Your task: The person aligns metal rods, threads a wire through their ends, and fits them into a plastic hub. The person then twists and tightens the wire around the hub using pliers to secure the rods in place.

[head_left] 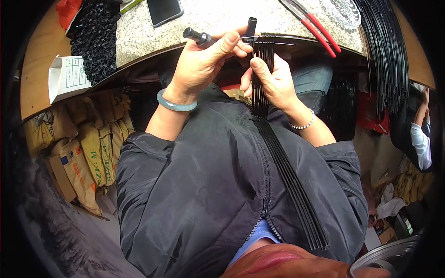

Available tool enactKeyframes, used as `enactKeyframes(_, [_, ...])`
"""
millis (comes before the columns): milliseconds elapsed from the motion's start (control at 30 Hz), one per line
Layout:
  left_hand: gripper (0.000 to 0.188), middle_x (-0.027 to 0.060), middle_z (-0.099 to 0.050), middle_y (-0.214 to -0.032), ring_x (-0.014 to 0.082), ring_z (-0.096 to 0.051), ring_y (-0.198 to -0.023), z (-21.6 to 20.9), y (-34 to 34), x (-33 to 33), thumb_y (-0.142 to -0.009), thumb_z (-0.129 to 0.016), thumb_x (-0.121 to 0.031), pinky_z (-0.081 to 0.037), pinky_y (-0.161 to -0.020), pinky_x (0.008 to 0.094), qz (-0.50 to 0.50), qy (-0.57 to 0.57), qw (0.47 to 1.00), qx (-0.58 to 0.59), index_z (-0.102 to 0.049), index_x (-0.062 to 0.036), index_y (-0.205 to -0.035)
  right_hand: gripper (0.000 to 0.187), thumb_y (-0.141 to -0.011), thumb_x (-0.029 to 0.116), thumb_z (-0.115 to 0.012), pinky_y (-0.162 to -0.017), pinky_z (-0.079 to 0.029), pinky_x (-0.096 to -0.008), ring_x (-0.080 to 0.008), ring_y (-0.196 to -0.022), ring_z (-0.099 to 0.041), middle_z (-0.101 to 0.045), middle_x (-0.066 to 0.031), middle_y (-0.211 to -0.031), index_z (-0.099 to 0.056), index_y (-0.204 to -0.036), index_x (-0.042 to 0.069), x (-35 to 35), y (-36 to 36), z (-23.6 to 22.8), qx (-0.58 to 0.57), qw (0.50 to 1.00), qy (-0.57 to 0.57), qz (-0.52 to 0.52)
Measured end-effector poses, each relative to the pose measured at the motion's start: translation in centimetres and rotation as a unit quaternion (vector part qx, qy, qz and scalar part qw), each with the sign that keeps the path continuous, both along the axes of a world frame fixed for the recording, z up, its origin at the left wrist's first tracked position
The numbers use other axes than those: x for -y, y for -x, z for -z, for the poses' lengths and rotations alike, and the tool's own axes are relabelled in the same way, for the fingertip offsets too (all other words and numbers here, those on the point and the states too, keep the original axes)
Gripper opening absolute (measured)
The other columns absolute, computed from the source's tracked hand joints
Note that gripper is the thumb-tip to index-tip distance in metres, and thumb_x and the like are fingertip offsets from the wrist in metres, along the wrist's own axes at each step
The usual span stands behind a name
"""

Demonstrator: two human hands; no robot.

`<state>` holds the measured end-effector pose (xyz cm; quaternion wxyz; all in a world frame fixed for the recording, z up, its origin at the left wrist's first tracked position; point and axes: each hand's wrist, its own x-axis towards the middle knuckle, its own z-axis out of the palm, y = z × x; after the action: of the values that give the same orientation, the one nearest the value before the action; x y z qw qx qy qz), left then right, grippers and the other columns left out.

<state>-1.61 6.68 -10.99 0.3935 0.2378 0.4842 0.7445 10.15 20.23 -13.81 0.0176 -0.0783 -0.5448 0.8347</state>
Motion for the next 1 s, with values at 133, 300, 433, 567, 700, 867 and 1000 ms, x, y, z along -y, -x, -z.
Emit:
enactKeyframes(133, [0.045,0.0155,-0.062,-0.110,0.0116,-0.062,-0.087,0.9,-0.5,-0.1,-0.094,-0.052,-0.022,-0.050,-0.082,0.0246,-0.012,-0.037,0.999,0.021,-0.045,0.0098,-0.126,0.035,-0.095,0.029,-0.051,-0.049,-0.049,-0.0229,-0.0139,-0.052,-0.059,-0.062,-0.0113,-0.066,-0.047,-0.114,0.000,-0.1,0.0,-0.1,-0.003,1.000,-0.001,0.003])
enactKeyframes(300, [0.047,0.0165,-0.062,-0.111,0.0130,-0.062,-0.087,1.3,-0.7,-0.3,-0.093,-0.053,-0.023,-0.050,-0.083,0.0261,-0.046,-0.033,0.998,0.009,-0.044,0.0103,-0.126,0.035,-0.094,0.029,-0.051,-0.049,-0.049,-0.0231,-0.0142,-0.052,-0.059,-0.061,-0.0117,-0.066,-0.048,-0.114,0.000,0.0,0.0,0.0,0.006,1.000,-0.001,0.006])
enactKeyframes(433, [0.043,0.0159,-0.061,-0.112,0.0132,-0.061,-0.086,0.7,-1.1,-0.4,-0.090,-0.058,-0.015,-0.049,-0.078,0.0232,-0.033,-0.047,0.998,0.034,-0.047,0.0092,-0.125,0.033,-0.094,0.029,-0.052,-0.048,-0.049,-0.0233,-0.0143,-0.051,-0.059,-0.061,-0.0122,-0.065,-0.047,-0.111,0.000,0.1,0.1,-0.2,-0.025,0.999,0.011,0.016])
enactKeyframes(567, [0.042,0.0127,-0.063,-0.107,0.0114,-0.058,-0.082,0.6,-1.6,-0.8,-0.083,-0.064,-0.001,-0.046,-0.070,0.0195,-0.079,0.037,0.995,-0.053,-0.051,0.0057,-0.123,0.035,-0.094,0.035,-0.049,-0.047,-0.049,-0.0228,-0.0140,-0.050,-0.059,-0.061,-0.0123,-0.065,-0.046,-0.105,0.002,0.4,0.2,-0.4,-0.031,0.999,-0.005,0.020])
enactKeyframes(700, [0.040,0.0118,-0.064,-0.104,0.0079,-0.051,-0.071,0.3,-2.0,-1.5,-0.082,-0.065,-0.001,-0.042,-0.061,0.0191,-0.094,0.017,0.995,-0.027,-0.054,0.0041,-0.121,0.037,-0.095,0.036,-0.047,-0.046,-0.047,-0.0201,-0.0115,-0.049,-0.058,-0.059,-0.0088,-0.063,-0.046,-0.111,0.002,0.2,-0.1,0.2,-0.033,0.999,0.020,0.016])
enactKeyframes(867, [0.036,0.0125,-0.063,-0.106,0.0072,-0.050,-0.069,0.2,-2.1,-1.4,-0.084,-0.063,-0.004,-0.041,-0.063,0.0192,-0.028,-0.071,0.995,0.064,-0.055,0.0043,-0.119,0.046,-0.094,0.045,-0.042,-0.045,-0.046,-0.0207,-0.0115,-0.048,-0.057,-0.059,-0.0092,-0.063,-0.046,-0.109,0.001,-0.1,-0.1,-0.3,-0.031,0.999,-0.005,-0.031])
enactKeyframes(1000, [0.031,0.0071,-0.065,-0.083,0.0091,-0.053,-0.064,0.8,-1.5,-1.9,-0.082,-0.067,-0.004,-0.045,-0.059,0.0210,-0.052,-0.064,0.992,0.092,-0.060,0.0043,-0.111,0.049,-0.094,0.047,-0.042,-0.045,-0.046,-0.0204,-0.0114,-0.047,-0.057,-0.059,-0.0092,-0.062,-0.046,-0.108,0.001,-0.2,0.0,-0.4,-0.024,0.999,0.000,-0.031])
